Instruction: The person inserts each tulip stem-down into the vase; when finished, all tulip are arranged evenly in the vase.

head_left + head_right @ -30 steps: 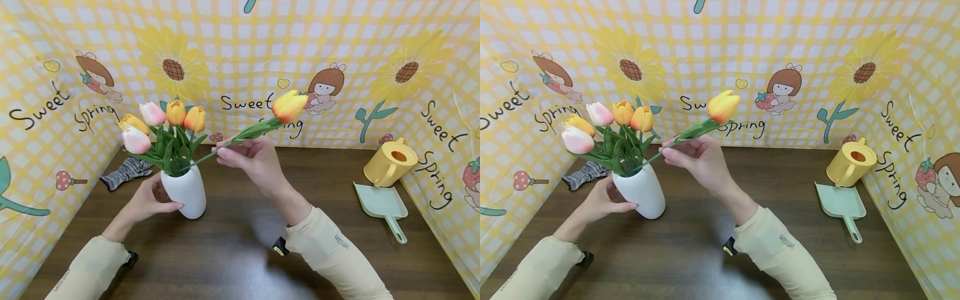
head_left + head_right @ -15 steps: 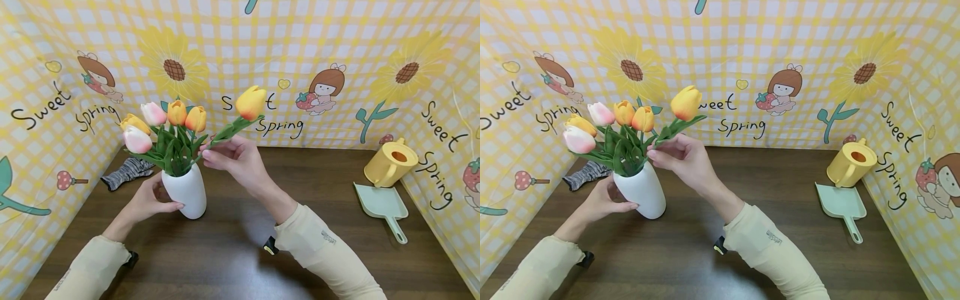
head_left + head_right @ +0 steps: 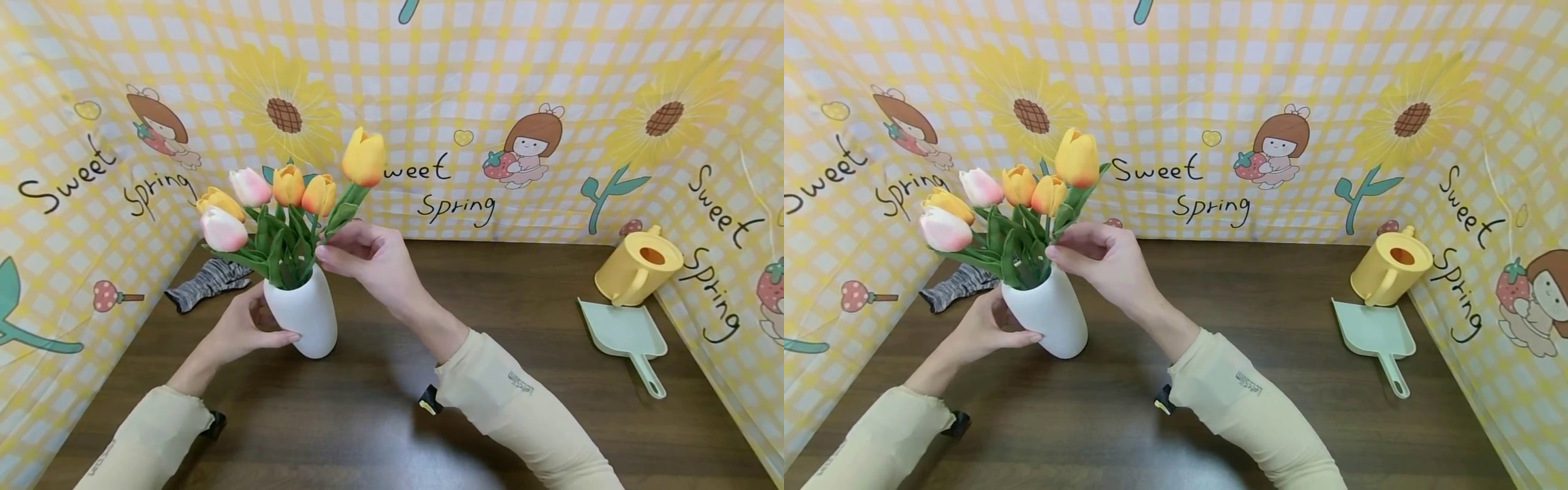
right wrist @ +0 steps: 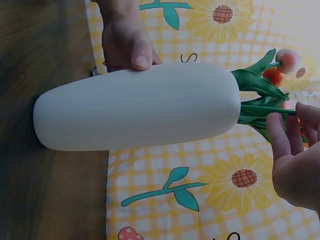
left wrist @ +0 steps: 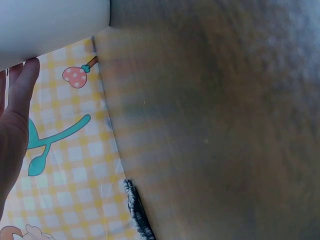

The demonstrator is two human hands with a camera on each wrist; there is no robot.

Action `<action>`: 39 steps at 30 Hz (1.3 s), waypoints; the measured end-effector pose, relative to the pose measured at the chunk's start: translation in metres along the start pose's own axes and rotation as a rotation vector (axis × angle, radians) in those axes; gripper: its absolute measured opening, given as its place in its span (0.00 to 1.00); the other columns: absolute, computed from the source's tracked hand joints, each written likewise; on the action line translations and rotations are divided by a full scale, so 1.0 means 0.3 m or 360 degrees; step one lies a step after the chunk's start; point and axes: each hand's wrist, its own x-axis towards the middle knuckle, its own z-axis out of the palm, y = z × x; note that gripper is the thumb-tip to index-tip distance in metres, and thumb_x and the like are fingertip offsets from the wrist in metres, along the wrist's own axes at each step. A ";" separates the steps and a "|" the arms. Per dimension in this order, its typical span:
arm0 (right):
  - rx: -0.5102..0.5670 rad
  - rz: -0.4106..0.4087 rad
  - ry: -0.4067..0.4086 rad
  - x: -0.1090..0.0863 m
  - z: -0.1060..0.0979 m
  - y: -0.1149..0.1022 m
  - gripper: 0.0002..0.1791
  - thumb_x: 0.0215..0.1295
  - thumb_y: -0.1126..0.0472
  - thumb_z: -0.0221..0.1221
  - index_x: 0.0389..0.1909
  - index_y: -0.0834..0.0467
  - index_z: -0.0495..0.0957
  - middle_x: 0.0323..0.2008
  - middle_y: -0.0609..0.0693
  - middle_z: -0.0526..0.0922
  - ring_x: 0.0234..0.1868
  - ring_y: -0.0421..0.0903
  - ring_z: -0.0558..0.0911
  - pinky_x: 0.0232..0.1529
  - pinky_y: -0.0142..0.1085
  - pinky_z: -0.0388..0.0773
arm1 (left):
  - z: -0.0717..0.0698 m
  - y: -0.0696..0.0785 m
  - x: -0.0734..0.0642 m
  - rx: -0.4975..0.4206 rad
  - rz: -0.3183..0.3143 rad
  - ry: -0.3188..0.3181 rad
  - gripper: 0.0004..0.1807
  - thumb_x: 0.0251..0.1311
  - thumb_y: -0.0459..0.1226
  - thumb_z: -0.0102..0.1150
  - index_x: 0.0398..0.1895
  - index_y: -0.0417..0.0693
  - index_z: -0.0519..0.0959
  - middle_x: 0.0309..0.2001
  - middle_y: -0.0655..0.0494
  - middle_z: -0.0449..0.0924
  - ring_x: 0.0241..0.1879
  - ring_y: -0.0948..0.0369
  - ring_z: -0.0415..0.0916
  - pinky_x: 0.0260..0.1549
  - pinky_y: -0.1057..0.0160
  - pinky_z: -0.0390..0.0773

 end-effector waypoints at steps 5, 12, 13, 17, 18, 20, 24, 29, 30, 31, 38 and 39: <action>-0.0098 -0.0032 -0.0013 0.007 0.002 0.013 0.12 0.62 0.76 0.65 0.46 0.73 0.80 0.38 0.49 0.87 0.39 0.44 0.86 0.49 0.54 0.83 | 0.000 -0.001 -0.001 0.0010 -0.0009 0.0002 0.45 0.42 0.22 0.79 0.67 0.47 0.70 0.54 0.50 0.79 0.44 0.56 0.83 0.37 0.56 0.87; -0.0331 -0.0079 -0.0045 0.012 -0.008 0.030 0.08 0.62 0.72 0.68 0.42 0.69 0.84 0.38 0.52 0.86 0.37 0.45 0.85 0.44 0.45 0.85 | 0.005 0.006 0.005 -0.0001 -0.0015 -0.0004 0.45 0.43 0.23 0.79 0.67 0.47 0.70 0.53 0.51 0.79 0.43 0.56 0.83 0.37 0.56 0.87; -0.0385 -0.0094 -0.0053 0.011 -0.009 0.034 0.08 0.62 0.71 0.69 0.41 0.68 0.85 0.38 0.52 0.87 0.37 0.45 0.85 0.44 0.44 0.85 | 0.005 0.007 0.005 -0.0003 -0.0007 -0.0007 0.45 0.43 0.22 0.79 0.67 0.46 0.70 0.53 0.51 0.79 0.43 0.56 0.83 0.37 0.56 0.87; -0.0548 -0.0138 -0.0092 0.009 -0.008 0.053 0.07 0.63 0.68 0.69 0.40 0.65 0.86 0.38 0.52 0.88 0.39 0.44 0.86 0.43 0.41 0.85 | 0.004 0.009 0.001 -0.0016 0.0000 -0.0004 0.44 0.43 0.21 0.78 0.67 0.44 0.70 0.53 0.50 0.79 0.42 0.56 0.84 0.37 0.56 0.87; -0.0557 -0.0134 -0.0096 0.007 -0.007 0.057 0.07 0.63 0.68 0.69 0.40 0.65 0.86 0.38 0.53 0.88 0.40 0.44 0.86 0.44 0.40 0.85 | 0.004 0.009 0.001 -0.0014 -0.0002 -0.0002 0.44 0.43 0.21 0.78 0.67 0.44 0.70 0.53 0.50 0.79 0.42 0.56 0.84 0.37 0.56 0.87; -0.0554 -0.0106 -0.0095 0.004 -0.006 0.069 0.06 0.63 0.69 0.69 0.40 0.66 0.86 0.39 0.55 0.87 0.41 0.43 0.86 0.46 0.39 0.85 | 0.004 0.008 0.001 -0.0008 -0.0016 0.0001 0.45 0.43 0.22 0.78 0.67 0.46 0.70 0.53 0.51 0.79 0.43 0.56 0.84 0.37 0.55 0.87; -0.0581 -0.0034 -0.0076 -0.005 -0.006 0.095 0.06 0.61 0.71 0.70 0.39 0.67 0.86 0.40 0.55 0.85 0.45 0.43 0.84 0.51 0.37 0.83 | 0.006 0.003 0.000 0.0008 -0.0033 -0.0006 0.44 0.43 0.23 0.79 0.67 0.47 0.70 0.54 0.51 0.79 0.44 0.56 0.83 0.37 0.55 0.87; -0.0666 0.0026 -0.0068 -0.018 -0.011 0.114 0.06 0.63 0.68 0.69 0.41 0.64 0.86 0.43 0.51 0.82 0.51 0.42 0.81 0.57 0.36 0.79 | -0.001 0.003 -0.002 0.0012 -0.0051 -0.0006 0.43 0.44 0.23 0.79 0.66 0.46 0.71 0.53 0.50 0.79 0.44 0.56 0.84 0.37 0.57 0.87; -0.0675 0.0026 -0.0065 -0.021 -0.015 0.114 0.07 0.64 0.67 0.68 0.42 0.63 0.86 0.44 0.51 0.83 0.52 0.41 0.81 0.59 0.36 0.78 | -0.004 0.005 -0.003 0.0016 -0.0065 -0.0003 0.43 0.44 0.23 0.79 0.66 0.46 0.71 0.54 0.50 0.79 0.45 0.56 0.84 0.38 0.57 0.87; -0.0688 0.0018 -0.0065 -0.025 -0.020 0.112 0.08 0.65 0.66 0.68 0.43 0.62 0.85 0.45 0.50 0.83 0.53 0.40 0.80 0.60 0.37 0.77 | -0.007 0.008 -0.003 0.0026 -0.0083 -0.0002 0.43 0.44 0.24 0.79 0.66 0.47 0.71 0.54 0.50 0.79 0.45 0.56 0.84 0.38 0.57 0.87; -0.1166 -0.0508 -0.0096 -0.066 -0.117 0.040 0.14 0.70 0.64 0.63 0.54 0.63 0.82 0.53 0.54 0.84 0.59 0.43 0.79 0.65 0.40 0.73 | -0.046 0.050 -0.022 0.0380 -0.0198 -0.0021 0.52 0.45 0.36 0.83 0.74 0.64 0.64 0.63 0.60 0.75 0.56 0.61 0.79 0.51 0.64 0.81; -0.1312 -0.0630 -0.0081 -0.075 -0.140 0.021 0.15 0.70 0.64 0.63 0.55 0.64 0.82 0.55 0.56 0.83 0.61 0.45 0.79 0.66 0.40 0.71 | -0.056 0.061 -0.025 0.0472 -0.0181 -0.0025 0.54 0.45 0.38 0.84 0.75 0.66 0.62 0.65 0.62 0.73 0.59 0.63 0.77 0.53 0.67 0.78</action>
